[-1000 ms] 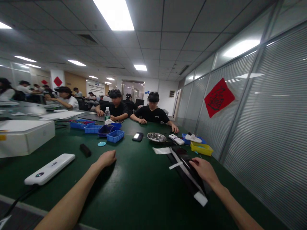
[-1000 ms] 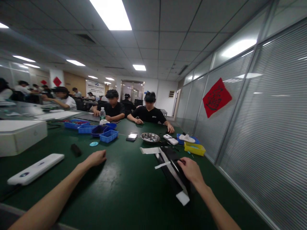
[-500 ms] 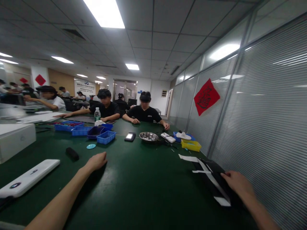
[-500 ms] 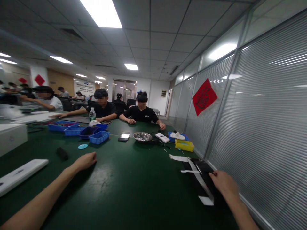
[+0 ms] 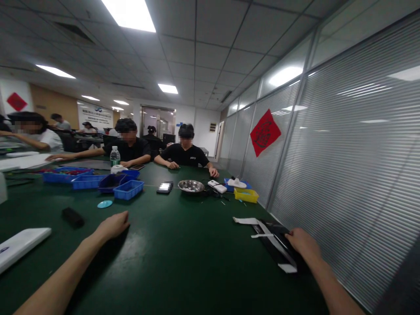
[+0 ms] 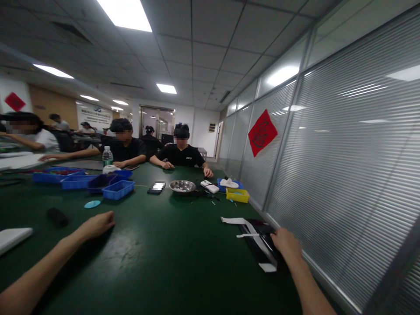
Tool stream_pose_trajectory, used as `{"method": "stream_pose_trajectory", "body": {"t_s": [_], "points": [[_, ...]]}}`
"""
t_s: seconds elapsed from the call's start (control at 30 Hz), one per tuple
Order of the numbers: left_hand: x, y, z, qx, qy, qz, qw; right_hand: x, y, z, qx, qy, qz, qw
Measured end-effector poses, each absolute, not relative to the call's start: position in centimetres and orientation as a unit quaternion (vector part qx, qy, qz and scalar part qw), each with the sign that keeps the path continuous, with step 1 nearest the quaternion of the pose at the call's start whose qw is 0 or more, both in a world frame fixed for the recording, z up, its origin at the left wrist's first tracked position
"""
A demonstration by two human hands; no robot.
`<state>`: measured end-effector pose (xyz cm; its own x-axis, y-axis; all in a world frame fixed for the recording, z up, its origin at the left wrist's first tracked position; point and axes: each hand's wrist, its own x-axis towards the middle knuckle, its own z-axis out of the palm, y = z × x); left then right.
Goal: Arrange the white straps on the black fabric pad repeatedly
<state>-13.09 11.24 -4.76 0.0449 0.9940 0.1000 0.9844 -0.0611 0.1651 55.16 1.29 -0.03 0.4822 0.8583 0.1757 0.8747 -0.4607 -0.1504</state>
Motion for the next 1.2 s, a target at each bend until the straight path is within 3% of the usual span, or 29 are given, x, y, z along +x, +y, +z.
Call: {"method": "stream_pose_trajectory", "body": {"t_s": [0.4,0.83,1.2], "points": [[-13.2,11.3,-4.9,0.722,0.682,0.112,0.028,52.3,-1.3,0.5,-0.846,-0.501,-0.093,0.161],[-12.5,10.7,-4.3,0.717,0.690,0.096,0.025,52.7,-5.7,-3.6,-0.846,-0.488,0.035,0.210],[-12.3,10.6,-4.1,0.723,0.686,0.084,0.023,52.3,-6.1,-2.9,-0.824,-0.478,0.098,0.287]]}}
